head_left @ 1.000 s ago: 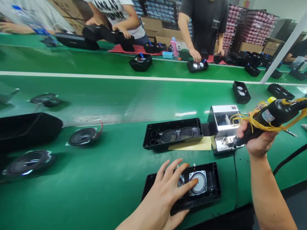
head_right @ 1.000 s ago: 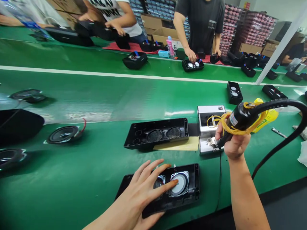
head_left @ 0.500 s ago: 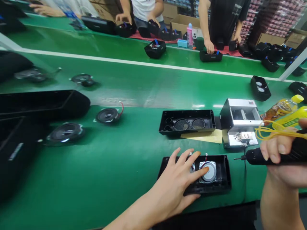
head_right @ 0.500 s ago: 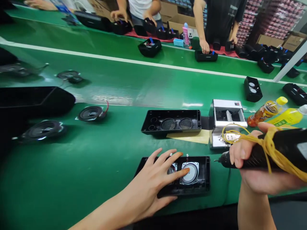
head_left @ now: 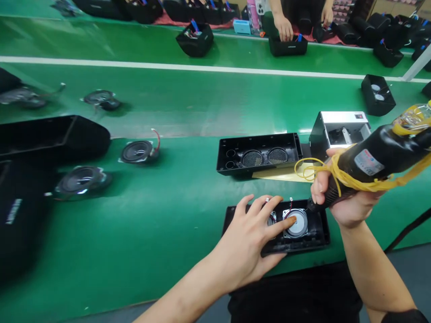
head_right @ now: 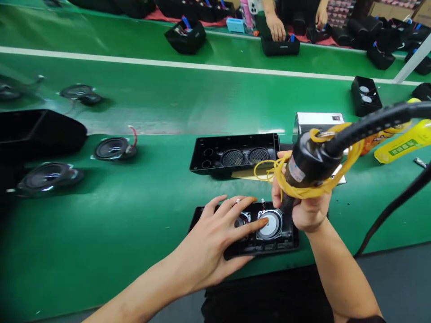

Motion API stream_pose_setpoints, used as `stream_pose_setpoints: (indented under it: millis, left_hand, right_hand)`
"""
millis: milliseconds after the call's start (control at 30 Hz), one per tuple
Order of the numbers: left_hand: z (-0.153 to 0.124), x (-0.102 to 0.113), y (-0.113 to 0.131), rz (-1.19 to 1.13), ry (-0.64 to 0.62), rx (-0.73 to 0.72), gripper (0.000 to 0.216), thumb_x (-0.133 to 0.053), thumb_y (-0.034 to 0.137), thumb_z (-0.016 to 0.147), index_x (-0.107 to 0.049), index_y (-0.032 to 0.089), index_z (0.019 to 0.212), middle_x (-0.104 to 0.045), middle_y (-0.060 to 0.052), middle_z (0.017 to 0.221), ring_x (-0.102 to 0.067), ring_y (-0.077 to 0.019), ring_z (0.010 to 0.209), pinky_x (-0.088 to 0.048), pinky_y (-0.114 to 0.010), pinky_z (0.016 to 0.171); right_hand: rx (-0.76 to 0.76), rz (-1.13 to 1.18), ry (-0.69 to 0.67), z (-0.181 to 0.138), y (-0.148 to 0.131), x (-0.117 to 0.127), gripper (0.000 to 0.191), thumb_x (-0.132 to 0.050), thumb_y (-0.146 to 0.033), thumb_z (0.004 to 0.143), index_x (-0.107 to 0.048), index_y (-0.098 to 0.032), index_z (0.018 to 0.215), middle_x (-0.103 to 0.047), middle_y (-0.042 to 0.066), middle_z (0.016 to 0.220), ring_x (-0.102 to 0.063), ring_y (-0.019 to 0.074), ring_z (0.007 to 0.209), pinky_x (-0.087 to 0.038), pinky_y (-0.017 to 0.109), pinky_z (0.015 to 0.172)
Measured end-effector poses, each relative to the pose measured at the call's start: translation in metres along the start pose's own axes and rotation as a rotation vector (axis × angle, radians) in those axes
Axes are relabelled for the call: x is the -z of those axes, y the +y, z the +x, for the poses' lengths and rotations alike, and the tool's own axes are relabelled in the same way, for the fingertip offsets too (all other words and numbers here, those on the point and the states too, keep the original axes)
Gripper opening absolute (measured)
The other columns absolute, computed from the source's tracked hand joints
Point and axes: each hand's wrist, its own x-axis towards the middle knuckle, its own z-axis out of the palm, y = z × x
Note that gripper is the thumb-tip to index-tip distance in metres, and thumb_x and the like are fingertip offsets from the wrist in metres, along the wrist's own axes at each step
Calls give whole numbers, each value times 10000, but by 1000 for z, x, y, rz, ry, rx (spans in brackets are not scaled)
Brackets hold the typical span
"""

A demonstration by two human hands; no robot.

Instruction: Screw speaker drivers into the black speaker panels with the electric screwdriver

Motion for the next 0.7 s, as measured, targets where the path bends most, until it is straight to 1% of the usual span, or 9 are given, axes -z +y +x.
stream_pose_setpoints:
  millis: [133,233,367,467,700]
  left_hand:
    - [0,2,0,10,-4,1,564,-754,505,904,-656,413,1452,-506,-137,1574,-534,-383,1367,-345,-693,1176]
    - [0,1,0,9,-1,-3,567,-759,500,901,-656,413,1452,-511,-138,1569,-534,-381,1372,-349,-687,1175]
    - [-1,2,-1,11,7,-9,569,-765,494,895,-663,401,1447,-516,-137,1563,-537,-385,1369,-348,-685,1177]
    - [-1,0,-1,9,10,-14,576,-761,517,897,-657,402,1452,-518,-141,1556,-533,-386,1368,-351,-694,1168]
    - [-1,-8,-4,6,57,-30,571,-723,589,903,-666,407,1441,-516,-162,1538,-544,-412,1326,-360,-742,1114]
  right_hand:
    - [-16,12,-5,-1,6,3,882,-601,-978,800,-569,-192,1199,-550,-38,653,-439,114,425,-375,229,378]
    - [-17,28,-10,0,8,5,879,-624,-965,797,-568,-191,1208,-545,-35,658,-450,120,434,-383,236,387]
    - [-20,40,-5,0,11,6,868,-664,-946,782,-559,-199,1211,-507,-44,635,-411,114,425,-351,234,388]
    - [-21,44,4,0,13,6,877,-652,-957,779,-560,-205,1222,-499,-40,637,-399,117,427,-326,238,384]
    - [-23,58,-25,-1,18,8,851,-648,-940,801,-560,-212,1232,-511,-40,651,-414,118,432,-334,236,386]
